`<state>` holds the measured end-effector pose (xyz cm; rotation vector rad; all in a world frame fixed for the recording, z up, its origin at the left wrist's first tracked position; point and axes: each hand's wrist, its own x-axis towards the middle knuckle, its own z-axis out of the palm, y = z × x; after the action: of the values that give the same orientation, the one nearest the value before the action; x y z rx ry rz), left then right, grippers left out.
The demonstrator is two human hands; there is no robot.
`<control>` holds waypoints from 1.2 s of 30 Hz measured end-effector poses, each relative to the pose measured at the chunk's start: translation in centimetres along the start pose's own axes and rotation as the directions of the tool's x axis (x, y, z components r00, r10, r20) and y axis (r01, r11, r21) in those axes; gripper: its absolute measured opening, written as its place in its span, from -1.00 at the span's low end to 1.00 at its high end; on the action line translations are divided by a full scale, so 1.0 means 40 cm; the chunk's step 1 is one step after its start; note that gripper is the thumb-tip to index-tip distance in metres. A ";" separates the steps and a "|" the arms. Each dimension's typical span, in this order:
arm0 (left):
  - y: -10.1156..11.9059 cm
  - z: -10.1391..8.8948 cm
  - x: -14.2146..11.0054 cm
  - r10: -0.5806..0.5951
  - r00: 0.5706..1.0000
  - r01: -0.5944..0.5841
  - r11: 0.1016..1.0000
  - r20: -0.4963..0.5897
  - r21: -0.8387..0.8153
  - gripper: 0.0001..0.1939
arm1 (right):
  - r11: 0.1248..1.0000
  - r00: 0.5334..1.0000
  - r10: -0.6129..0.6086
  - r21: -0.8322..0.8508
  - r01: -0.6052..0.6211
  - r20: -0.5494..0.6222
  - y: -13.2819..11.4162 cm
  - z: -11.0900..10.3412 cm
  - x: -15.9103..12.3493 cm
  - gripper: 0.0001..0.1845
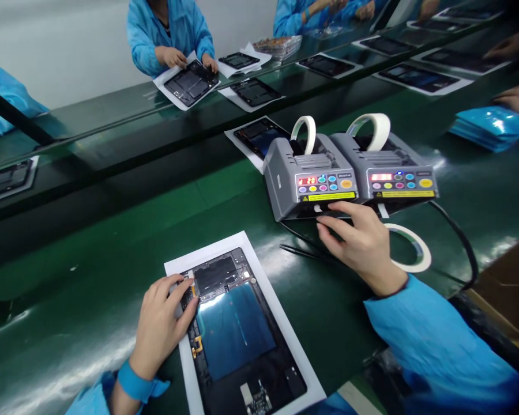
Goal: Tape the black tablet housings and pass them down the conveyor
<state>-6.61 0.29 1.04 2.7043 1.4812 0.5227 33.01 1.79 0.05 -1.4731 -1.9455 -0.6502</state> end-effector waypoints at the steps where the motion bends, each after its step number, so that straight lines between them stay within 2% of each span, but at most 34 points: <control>1: 0.000 0.000 0.000 0.002 1.000 -0.002 1.000 -0.001 -0.003 -0.75 | 1.000 1.000 0.010 0.017 -0.010 0.001 0.000 0.000 0.001 -0.82; 7: 0.001 0.000 -0.003 0.000 1.000 0.000 1.000 -0.001 -0.010 -0.75 | 0.999 0.999 0.050 -0.010 -0.050 0.005 0.016 0.013 0.008 -0.79; 12: 0.002 0.000 -0.007 -0.017 0.999 0.017 1.000 0.027 -0.013 -0.75 | 0.990 0.997 -0.046 -0.139 0.037 -0.059 0.032 0.018 0.019 -0.89; 18: 0.010 -0.004 -0.009 -0.037 0.998 0.039 0.999 0.056 -0.023 -0.74 | 0.985 0.987 -0.136 -0.113 0.127 -0.082 0.018 -0.015 0.032 -0.95; 22: 0.014 -0.010 -0.004 -0.040 0.995 0.043 0.999 0.090 -0.024 -0.73 | 0.989 0.987 -0.135 0.046 0.140 -0.085 -0.030 -0.049 0.046 -0.86; 25: 0.014 -0.013 0.003 -0.043 0.993 0.045 0.999 0.113 -0.011 -0.72 | 0.964 0.990 -0.135 0.237 0.124 0.031 -0.081 -0.054 0.060 -0.85; 29: 0.030 -0.023 0.019 -0.045 0.990 0.043 0.999 0.133 0.016 -0.73 | 0.886 0.967 -0.201 0.451 0.111 0.156 -0.146 -0.030 0.060 -0.76; 33: 0.092 -0.035 0.053 0.017 0.993 -0.016 1.000 0.119 -0.006 -0.76 | 0.768 0.916 -0.331 0.628 0.123 0.226 -0.190 -0.008 0.053 -0.88; 36: 0.152 -0.024 0.094 0.073 0.984 -0.059 0.995 0.162 -0.084 -0.80 | 0.712 0.889 -0.375 0.696 0.095 0.262 -0.207 0.009 0.054 -0.87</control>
<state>-0.08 -0.11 4.04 2.6693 1.3063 0.3414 24.53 1.29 1.17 -0.9235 -2.3476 0.2919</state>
